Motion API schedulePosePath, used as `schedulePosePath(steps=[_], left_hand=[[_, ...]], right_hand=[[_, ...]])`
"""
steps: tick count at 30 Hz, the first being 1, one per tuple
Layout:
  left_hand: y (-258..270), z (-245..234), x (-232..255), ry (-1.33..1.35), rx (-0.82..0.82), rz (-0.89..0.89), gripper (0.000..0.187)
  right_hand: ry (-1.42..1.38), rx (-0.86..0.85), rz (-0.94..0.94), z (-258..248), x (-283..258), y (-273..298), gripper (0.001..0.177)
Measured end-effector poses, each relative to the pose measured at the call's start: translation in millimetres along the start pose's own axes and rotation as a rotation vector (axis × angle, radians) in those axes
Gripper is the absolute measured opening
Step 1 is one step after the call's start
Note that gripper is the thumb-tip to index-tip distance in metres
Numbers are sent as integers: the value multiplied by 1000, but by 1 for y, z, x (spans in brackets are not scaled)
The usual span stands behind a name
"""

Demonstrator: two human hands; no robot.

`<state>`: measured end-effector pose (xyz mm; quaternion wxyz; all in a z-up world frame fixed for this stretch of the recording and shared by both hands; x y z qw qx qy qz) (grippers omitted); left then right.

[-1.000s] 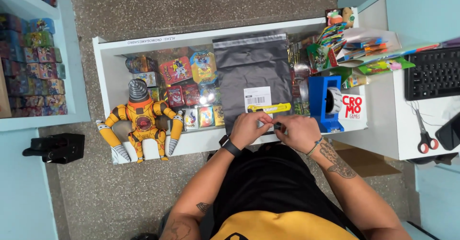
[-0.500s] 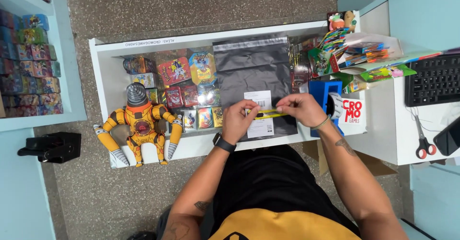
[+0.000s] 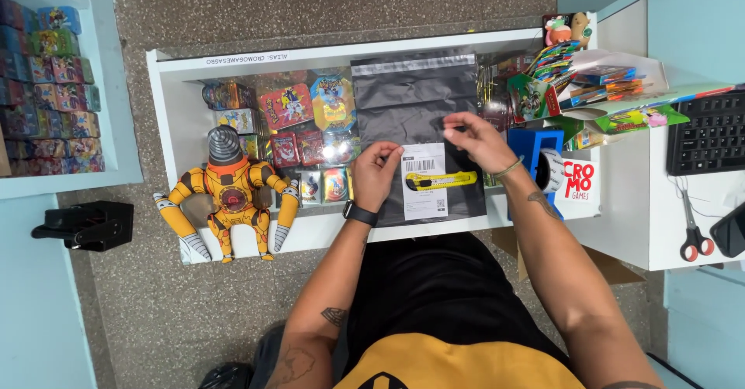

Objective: The person prepares a shipping label by cutting it with scissors, applies tape to a shipping bag, and places a toy action figure into the bag before sealing it.

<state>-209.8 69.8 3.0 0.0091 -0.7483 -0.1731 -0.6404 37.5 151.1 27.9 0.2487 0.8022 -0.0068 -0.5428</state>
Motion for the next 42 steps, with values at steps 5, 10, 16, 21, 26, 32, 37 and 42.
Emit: schedulePosePath(steps=[5, 10, 16, 21, 26, 32, 37, 42], left_hand=[[-3, 8, -9, -10, -3, -17, 9], [-7, 16, -17, -44, 10, 13, 9], [-7, 16, -12, -154, -3, 43, 10], [-6, 21, -9, -219, 17, 37, 9], [-10, 21, -13, -254, 58, 61, 9], [-17, 35, -40, -335, 81, 50, 9], [-22, 44, -57, -465, 81, 59, 14], [-20, 42, -32, -488, 68, 9, 25]], right_hand=[[18, -70, -53, 18, 4, 1, 37], [28, -6, -36, 17, 16, -1, 14], [308, 51, -35, 10, 28, -5, 19], [366, 58, -29, 9, 31, -9, 21], [359, 48, -63, 5, 32, -17, 23], [412, 46, -61, 8, 51, -30, 27], [497, 66, 4, 11, 56, -37, 28], [615, 86, 62, 14, 50, -36, 29]])
Point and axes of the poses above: each hand's wrist, its own y-axis away from the middle knuckle, its own z-axis out of the palm, x = y × z, the point moved 1 cm from there along -y, towards the middle knuckle, and after that the axes turned 3 degrees about y, right-handed, at the moved point
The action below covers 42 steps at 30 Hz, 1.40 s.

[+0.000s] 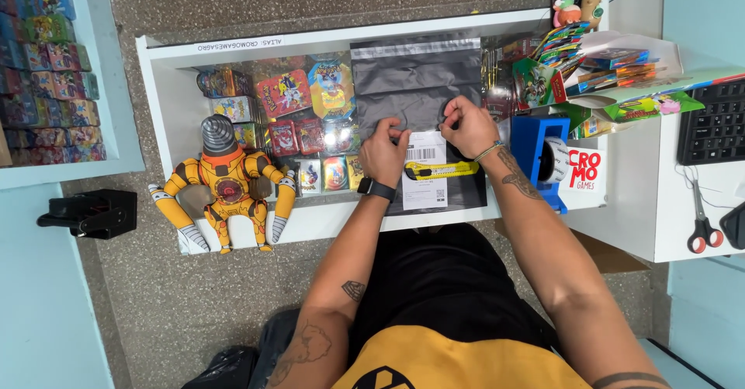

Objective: The person prepares a shipping label by cutting it with scissors, applies tape to a shipping bag, and places a toy action figure into the bag before sealing it.

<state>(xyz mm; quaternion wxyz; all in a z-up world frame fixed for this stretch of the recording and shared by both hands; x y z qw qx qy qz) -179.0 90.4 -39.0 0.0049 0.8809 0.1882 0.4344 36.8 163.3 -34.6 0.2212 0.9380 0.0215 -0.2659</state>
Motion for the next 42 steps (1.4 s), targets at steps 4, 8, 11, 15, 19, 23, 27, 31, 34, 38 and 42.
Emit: schedulePosePath(steps=[4, 8, 11, 15, 19, 23, 27, 31, 34, 38, 42], left_hand=[[-4, 10, -7, -111, -46, -49, 24], [-3, 3, 4, -134, -70, -45, 24], [-7, 3, 6, -197, -97, -70, 27], [-13, -6, 4, -256, -149, -99, 29], [-16, -17, -8, -286, -147, -51, 25], [-14, -9, -20, -294, -94, 218, 13], [-18, 12, -24, -264, -147, 507, 16], [-23, 6, -27, -294, -149, 504, 18], [-27, -2, -47, -368, -25, 596, 15], [-15, -15, -43, -446, 78, 687, 15], [3, -20, -34, -465, -218, 746, 67]], right_hand=[[100, 4, 40, -3, -14, 9, 30], [122, 17, 50, -2, -22, 12, 28], [194, 2, 51, 0, -22, 11, 29], [259, 65, 48, -7, -27, 16, 30], [239, 188, 21, -8, -10, 20, 25], [257, 251, -80, 5, -12, 28, 18], [281, 302, -277, 30, -23, 26, 13], [252, 334, -291, 39, -7, 24, 12], [343, 423, -222, 31, 5, 35, 12], [377, 432, -132, 31, -4, 57, 18], [510, 347, -291, 41, -24, 74, 46]])
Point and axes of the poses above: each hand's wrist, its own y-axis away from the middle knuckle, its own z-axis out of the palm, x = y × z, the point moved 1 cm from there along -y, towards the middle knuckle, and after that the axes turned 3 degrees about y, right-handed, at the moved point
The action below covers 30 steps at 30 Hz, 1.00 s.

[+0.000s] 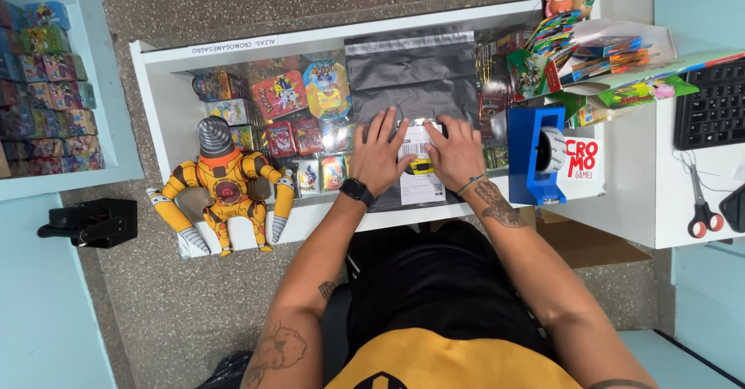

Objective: The person prepares a shipping label by cutting it with scissors, applies tape to a shipping bag, and places a toy action figure into the bag before sealing it.

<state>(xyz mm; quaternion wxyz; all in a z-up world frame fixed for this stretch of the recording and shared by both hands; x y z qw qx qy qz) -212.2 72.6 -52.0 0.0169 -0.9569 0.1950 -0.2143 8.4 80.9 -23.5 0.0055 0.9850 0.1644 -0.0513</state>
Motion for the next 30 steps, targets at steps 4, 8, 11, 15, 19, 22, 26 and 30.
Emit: schedulePosePath(steps=[4, 8, 11, 15, 19, 22, 26, 30], left_hand=[[5, -14, -3, -37, -36, 10, 84], [10, -22, -8, -42, -34, 49, 83], [7, -24, -1, 42, -11, 10, 85], [14, 30, 19, 93, -19, 164, 77], [19, 61, 9, 73, -16, 134, 49], [27, 15, 1, 98, 194, -117, 43], [47, -7, -52, -154, 326, -388, 44], [48, -23, -51, -250, 339, -460, 65]], right_hand=[[-6, -41, -56, -7, -2, 7, 57], [-95, -37, -36, -12, 5, 10, 57], [-341, -55, 119, -22, 21, 12, 45], [-351, 316, 143, -21, 44, 53, 30], [-234, 293, 163, -6, 34, 103, 18], [-98, 140, 43, 5, 14, 141, 39], [-112, 66, 81, 7, 11, 161, 37], [-238, 102, 126, -16, 17, 163, 36]])
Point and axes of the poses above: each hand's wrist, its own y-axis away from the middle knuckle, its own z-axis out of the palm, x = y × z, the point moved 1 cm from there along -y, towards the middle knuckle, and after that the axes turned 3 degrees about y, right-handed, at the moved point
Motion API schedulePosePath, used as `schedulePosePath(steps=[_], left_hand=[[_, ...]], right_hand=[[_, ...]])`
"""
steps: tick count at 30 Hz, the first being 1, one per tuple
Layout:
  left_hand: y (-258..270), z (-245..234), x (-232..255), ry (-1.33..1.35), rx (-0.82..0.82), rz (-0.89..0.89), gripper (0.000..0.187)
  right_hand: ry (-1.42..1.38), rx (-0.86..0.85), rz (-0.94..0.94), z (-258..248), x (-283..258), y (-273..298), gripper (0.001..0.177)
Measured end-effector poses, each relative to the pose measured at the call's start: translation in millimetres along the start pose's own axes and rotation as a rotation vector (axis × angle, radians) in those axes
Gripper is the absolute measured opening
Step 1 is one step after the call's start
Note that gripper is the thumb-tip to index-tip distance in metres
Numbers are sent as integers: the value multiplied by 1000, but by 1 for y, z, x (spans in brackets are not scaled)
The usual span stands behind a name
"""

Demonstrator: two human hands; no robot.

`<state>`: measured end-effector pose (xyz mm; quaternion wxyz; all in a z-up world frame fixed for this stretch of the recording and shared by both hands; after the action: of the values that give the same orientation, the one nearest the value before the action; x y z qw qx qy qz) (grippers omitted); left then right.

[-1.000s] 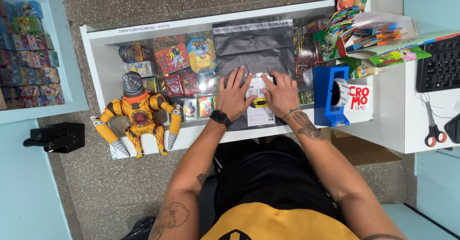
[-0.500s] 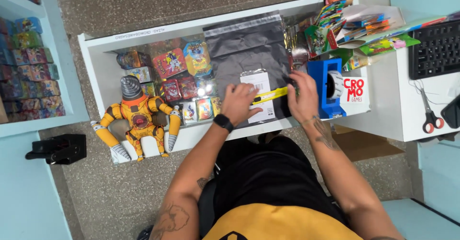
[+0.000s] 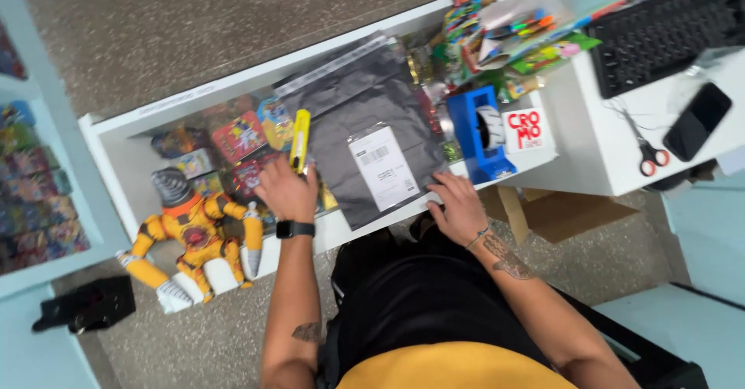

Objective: The person prepares a shipping label by cutting it with scissors, applies tape to a shipping bag, and places a toy action figure into the bag before sealing it.

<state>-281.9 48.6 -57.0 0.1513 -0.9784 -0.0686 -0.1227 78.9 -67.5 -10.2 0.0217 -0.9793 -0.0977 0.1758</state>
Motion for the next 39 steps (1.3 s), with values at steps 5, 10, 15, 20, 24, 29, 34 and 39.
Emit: schedulePosePath(steps=[5, 10, 15, 20, 24, 29, 34, 39], left_hand=[[8, -35, 76, 178, -46, 120, 64], [42, -37, 193, 811, -492, 472, 41], [70, 2, 272, 911, -509, 630, 56], [77, 21, 287, 919, -514, 593, 48], [83, 16, 285, 873, -543, 515, 44], [82, -2, 291, 826, -532, 458, 40], [80, -8, 296, 834, -502, 412, 41], [88, -9, 297, 837, -480, 354, 42]], right_hand=[[-314, 254, 278, -89, 11, -3, 18], [-525, 156, 789, -107, 108, -25, 32], [-770, -90, 755, -81, 131, -40, 49], [-945, -42, 706, -102, 120, -23, 42], [-1040, -59, 703, -120, 109, 33, 31], [-1263, -49, 746, -69, 126, 78, 32], [-1358, -84, 706, -61, 131, 77, 32], [-1320, -149, 647, -47, 140, 73, 33]])
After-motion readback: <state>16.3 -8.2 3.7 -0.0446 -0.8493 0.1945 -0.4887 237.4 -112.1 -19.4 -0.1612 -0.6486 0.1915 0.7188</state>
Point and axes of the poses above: each hand's wrist, its own y-axis away from the middle knuckle, its own z-axis out of the palm, x = y × z, the point moved 1 cm from there along -y, towards the middle knuckle, and after that the axes turned 3 degrees about y, right-handed, at the moved point
